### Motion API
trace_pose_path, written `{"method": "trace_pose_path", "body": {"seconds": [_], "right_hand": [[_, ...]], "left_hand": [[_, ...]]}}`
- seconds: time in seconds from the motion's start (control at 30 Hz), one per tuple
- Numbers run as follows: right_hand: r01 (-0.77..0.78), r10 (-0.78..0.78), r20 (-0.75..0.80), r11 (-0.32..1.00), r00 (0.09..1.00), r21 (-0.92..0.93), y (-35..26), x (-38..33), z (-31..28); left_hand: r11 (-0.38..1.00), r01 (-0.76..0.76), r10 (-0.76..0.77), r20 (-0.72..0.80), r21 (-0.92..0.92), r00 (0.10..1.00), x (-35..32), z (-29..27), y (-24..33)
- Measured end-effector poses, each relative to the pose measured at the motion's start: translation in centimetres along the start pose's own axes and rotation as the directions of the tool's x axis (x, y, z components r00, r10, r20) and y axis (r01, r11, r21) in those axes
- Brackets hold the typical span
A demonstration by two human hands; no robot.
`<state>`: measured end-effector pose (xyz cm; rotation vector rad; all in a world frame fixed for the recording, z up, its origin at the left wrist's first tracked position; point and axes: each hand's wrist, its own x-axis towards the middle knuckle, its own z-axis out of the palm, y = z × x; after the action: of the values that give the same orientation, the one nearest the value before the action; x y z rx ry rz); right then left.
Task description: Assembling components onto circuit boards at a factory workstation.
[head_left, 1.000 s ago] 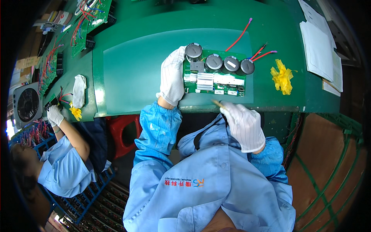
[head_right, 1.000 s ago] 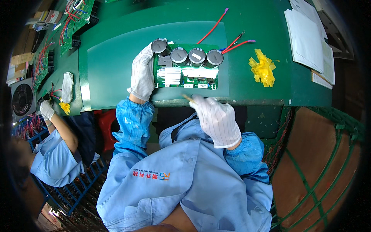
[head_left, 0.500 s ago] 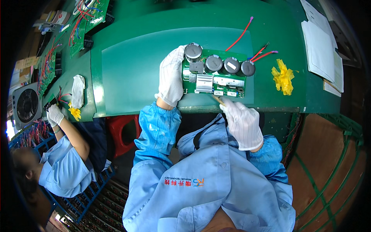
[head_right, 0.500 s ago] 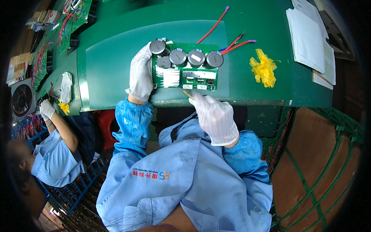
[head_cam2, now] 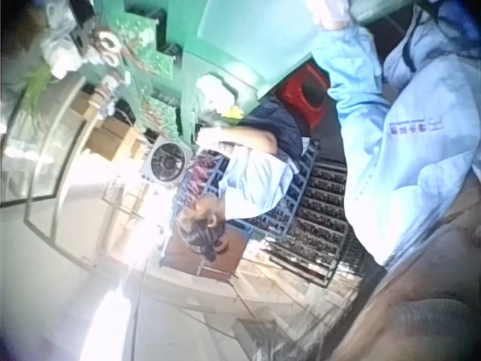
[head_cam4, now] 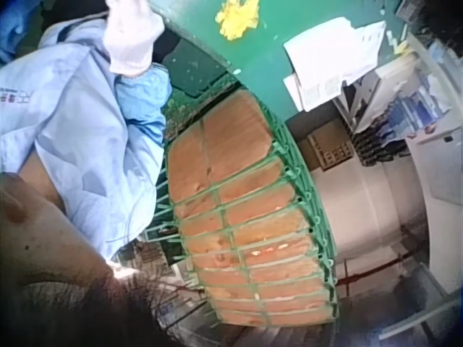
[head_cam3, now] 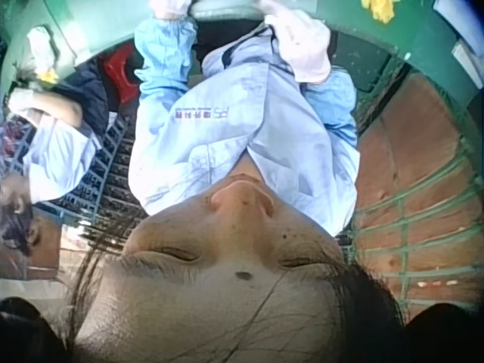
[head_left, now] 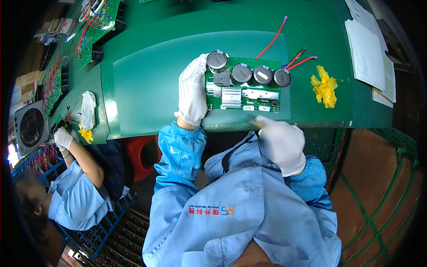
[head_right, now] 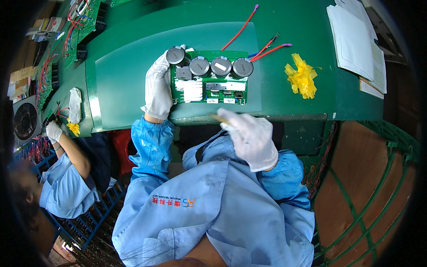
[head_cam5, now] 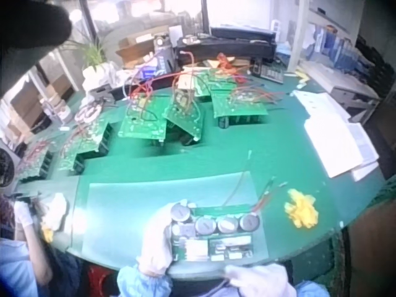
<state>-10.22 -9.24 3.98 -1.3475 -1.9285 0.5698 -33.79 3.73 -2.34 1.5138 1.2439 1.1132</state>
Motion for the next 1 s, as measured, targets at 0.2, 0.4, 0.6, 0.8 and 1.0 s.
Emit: {"method": "trace_pose_path", "body": {"seconds": [0.2,0.4,0.6,0.8,1.0], "right_hand": [[-0.429,0.482,-0.233,0.870,0.844,0.244,2.5,-1.6,-0.3],[-0.175,0.167,-0.215,0.985,0.962,-0.016,3.7,1.3,-0.1],[-0.544,0.546,0.034,0.823,0.837,0.165,3.9,3.8,-1.1],[-0.354,0.368,-0.063,0.921,0.928,0.164,6.2,3.2,0.1],[-0.503,0.518,0.026,0.815,0.855,0.289,5.3,3.8,-0.3]], "left_hand": [[1.000,-0.005,0.005,0.008,0.013,1.000,0.2,0.1,0.5],[0.999,0.033,-0.033,0.035,-0.009,0.999,0.3,-0.5,-0.3],[0.997,0.035,-0.036,0.021,0.062,0.999,0.4,-0.3,0.1],[0.991,0.123,-0.128,-0.116,-0.051,0.985,0.8,0.6,0.7],[0.992,0.049,-0.048,-0.014,0.112,0.999,1.1,0.1,0.3]]}}
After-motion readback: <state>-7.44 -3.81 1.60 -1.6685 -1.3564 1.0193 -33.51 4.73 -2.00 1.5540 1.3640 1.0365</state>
